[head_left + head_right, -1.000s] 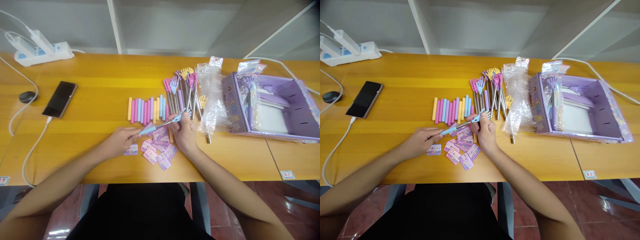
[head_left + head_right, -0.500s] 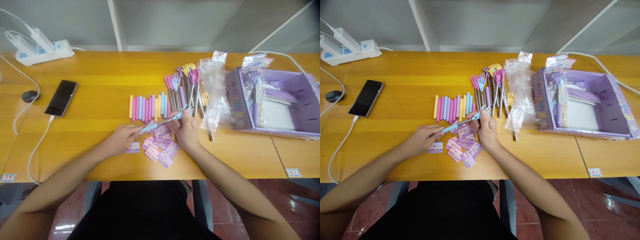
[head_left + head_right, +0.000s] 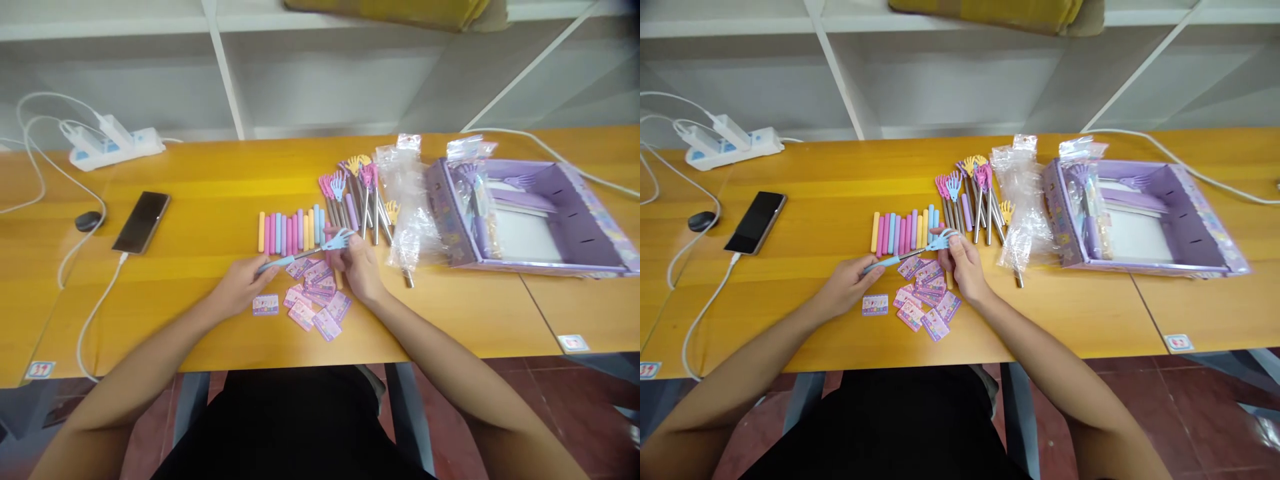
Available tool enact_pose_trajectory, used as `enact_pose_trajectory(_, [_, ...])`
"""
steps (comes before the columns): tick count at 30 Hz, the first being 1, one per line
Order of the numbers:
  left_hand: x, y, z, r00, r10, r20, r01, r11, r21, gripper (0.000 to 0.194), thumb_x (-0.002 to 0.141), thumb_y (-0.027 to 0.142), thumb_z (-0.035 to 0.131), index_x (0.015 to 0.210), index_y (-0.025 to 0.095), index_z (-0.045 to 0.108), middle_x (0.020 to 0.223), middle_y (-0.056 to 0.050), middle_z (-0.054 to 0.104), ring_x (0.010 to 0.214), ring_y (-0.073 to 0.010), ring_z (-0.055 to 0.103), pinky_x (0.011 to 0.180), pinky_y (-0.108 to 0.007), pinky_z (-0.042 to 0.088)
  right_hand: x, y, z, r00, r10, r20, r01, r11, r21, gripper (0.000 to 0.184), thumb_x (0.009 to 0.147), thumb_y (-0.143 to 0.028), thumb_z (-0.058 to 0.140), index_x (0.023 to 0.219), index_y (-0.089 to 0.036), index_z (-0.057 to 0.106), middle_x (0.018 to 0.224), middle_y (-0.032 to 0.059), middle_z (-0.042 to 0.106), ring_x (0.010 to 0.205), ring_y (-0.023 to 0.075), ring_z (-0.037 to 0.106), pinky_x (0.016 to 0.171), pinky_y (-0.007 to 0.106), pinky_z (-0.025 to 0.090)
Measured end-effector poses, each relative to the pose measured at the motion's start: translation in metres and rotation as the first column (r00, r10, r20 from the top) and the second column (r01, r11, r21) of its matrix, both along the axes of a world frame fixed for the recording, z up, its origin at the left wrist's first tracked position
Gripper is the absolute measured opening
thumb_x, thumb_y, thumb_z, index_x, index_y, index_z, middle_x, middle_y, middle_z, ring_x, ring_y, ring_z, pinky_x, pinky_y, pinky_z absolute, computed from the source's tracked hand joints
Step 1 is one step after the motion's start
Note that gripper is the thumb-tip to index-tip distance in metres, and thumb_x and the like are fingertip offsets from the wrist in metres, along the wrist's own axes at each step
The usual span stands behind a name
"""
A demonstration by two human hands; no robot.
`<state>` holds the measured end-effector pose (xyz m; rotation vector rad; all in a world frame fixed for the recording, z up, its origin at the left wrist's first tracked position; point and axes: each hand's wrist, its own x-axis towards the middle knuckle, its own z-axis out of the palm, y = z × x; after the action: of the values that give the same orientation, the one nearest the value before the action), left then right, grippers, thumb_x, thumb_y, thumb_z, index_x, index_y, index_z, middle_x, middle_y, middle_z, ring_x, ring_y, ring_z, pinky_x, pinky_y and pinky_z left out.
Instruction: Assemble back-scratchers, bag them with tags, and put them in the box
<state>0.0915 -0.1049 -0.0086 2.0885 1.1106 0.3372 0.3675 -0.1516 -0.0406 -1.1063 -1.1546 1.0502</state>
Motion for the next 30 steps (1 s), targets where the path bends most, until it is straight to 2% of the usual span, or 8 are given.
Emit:
enact_pose_trajectory(3, [-0.003, 0.004, 0.005, 0.999, 0.004, -0.033, -0.002, 0.998, 0.056, 0.044, 0.109, 0.054, 0.051, 0.084, 0.02, 0.06, 0.069, 0.003, 0.056, 0.061, -0.0136, 0.048, 0.063, -0.028, 0.032, 0.011, 0.004, 0.005, 0.927, -0.168, 0.334, 0.084, 0.964, 0.251, 0.056, 0.106, -0.061, 0.057, 0.148, -0.025, 0.059, 0.102, 0.0067, 0.061, 0.083, 0.0222, 0.061, 0.072, 0.038, 0.055])
enact_pose_trajectory(5, [-0.006, 0.007, 0.011, 0.997, -0.003, -0.071, 0.01, 0.995, 0.095, 0.048, 0.109, 0.056, 0.05, 0.08, 0.02, 0.06, 0.067, 0.003, 0.056, 0.061, -0.0138, 0.049, 0.062, -0.029, 0.031, 0.018, 0.005, 0.011, 0.744, -0.325, 0.583, 0.05, 0.899, 0.436, 0.057, 0.1, -0.049, 0.071, 0.15, -0.024, 0.058, 0.126, 0.0149, 0.059, 0.11, 0.0301, 0.064, 0.089, 0.046, 0.059])
enact_pose_trajectory(8, [-0.011, 0.009, 0.025, 0.989, 0.007, -0.146, 0.015, 0.989, 0.149, 0.054, 0.11, 0.06, 0.048, 0.075, 0.02, 0.056, 0.063, 0.003, 0.054, 0.059, -0.0144, 0.049, 0.061, -0.029, 0.029, 0.028, 0.006, 0.024, 0.486, -0.449, 0.75, -0.117, 0.817, 0.564, 0.037, 0.103, -0.025, 0.068, 0.139, -0.024, 0.066, 0.125, 0.0146, 0.064, 0.116, 0.0305, 0.064, 0.095, 0.046, 0.056])
enact_pose_trajectory(12, [-0.017, 0.003, 0.044, 0.972, -0.001, -0.236, 0.071, 0.955, 0.288, 0.052, 0.113, 0.058, 0.046, 0.079, 0.021, 0.06, 0.072, -0.001, 0.065, 0.064, -0.0168, 0.056, 0.063, -0.031, 0.033, 0.033, -0.002, 0.041, 0.337, -0.48, 0.81, -0.294, 0.763, 0.575, 0.025, 0.107, -0.018, 0.06, 0.129, -0.023, 0.071, 0.118, 0.0118, 0.072, 0.107, 0.0266, 0.066, 0.087, 0.039, 0.054])
enact_pose_trajectory(18, [-0.009, -0.033, 0.058, 0.907, -0.006, -0.422, 0.244, 0.823, 0.513, 0.033, 0.116, 0.036, 0.042, 0.109, 0.016, 0.067, 0.104, -0.012, 0.076, 0.095, -0.0259, 0.072, 0.08, -0.034, 0.047, 0.016, -0.028, 0.063, 0.247, -0.52, 0.818, -0.398, 0.715, 0.575, 0.02, 0.11, -0.013, 0.056, 0.12, -0.019, 0.072, 0.107, 0.0097, 0.075, 0.094, 0.023, 0.065, 0.081, 0.036, 0.048])
enact_pose_trajectory(23, [0.002, -0.056, 0.057, 0.858, 0.069, -0.508, 0.233, 0.83, 0.506, 0.02, 0.11, 0.028, 0.052, 0.116, 0.016, 0.067, 0.102, -0.012, 0.077, 0.084, -0.0256, 0.075, 0.065, -0.033, 0.044, -0.007, -0.04, 0.074, 0.223, -0.542, 0.81, -0.428, 0.693, 0.581, 0.023, 0.112, -0.013, 0.052, 0.111, -0.019, 0.074, 0.095, 0.0072, 0.073, 0.086, 0.0216, 0.062, 0.076, 0.037, 0.042])
enact_pose_trajectory(26, [0.006, -0.058, 0.052, 0.883, 0.096, -0.46, 0.191, 0.821, 0.538, 0.026, 0.111, 0.04, 0.057, 0.117, 0.017, 0.067, 0.101, -0.013, 0.077, 0.092, -0.0295, 0.077, 0.067, -0.033, 0.047, -0.013, -0.042, 0.073, 0.199, -0.554, 0.808, -0.419, 0.698, 0.582, 0.023, 0.112, -0.013, 0.053, 0.109, -0.019, 0.074, 0.092, 0.0069, 0.071, 0.086, 0.0217, 0.06, 0.076, 0.037, 0.041])
enact_pose_trajectory(30, [0.01, -0.056, 0.046, 0.898, 0.098, -0.429, 0.189, 0.795, 0.576, 0.018, 0.11, 0.025, 0.054, 0.115, 0.016, 0.068, 0.102, -0.015, 0.077, 0.097, -0.0305, 0.077, 0.074, -0.036, 0.051, -0.016, -0.045, 0.067, 0.182, -0.553, 0.813, -0.401, 0.714, 0.574, 0.023, 0.11, -0.01, 0.053, 0.106, -0.019, 0.074, 0.09, 0.0065, 0.069, 0.084, 0.022, 0.058, 0.074, 0.037, 0.038])
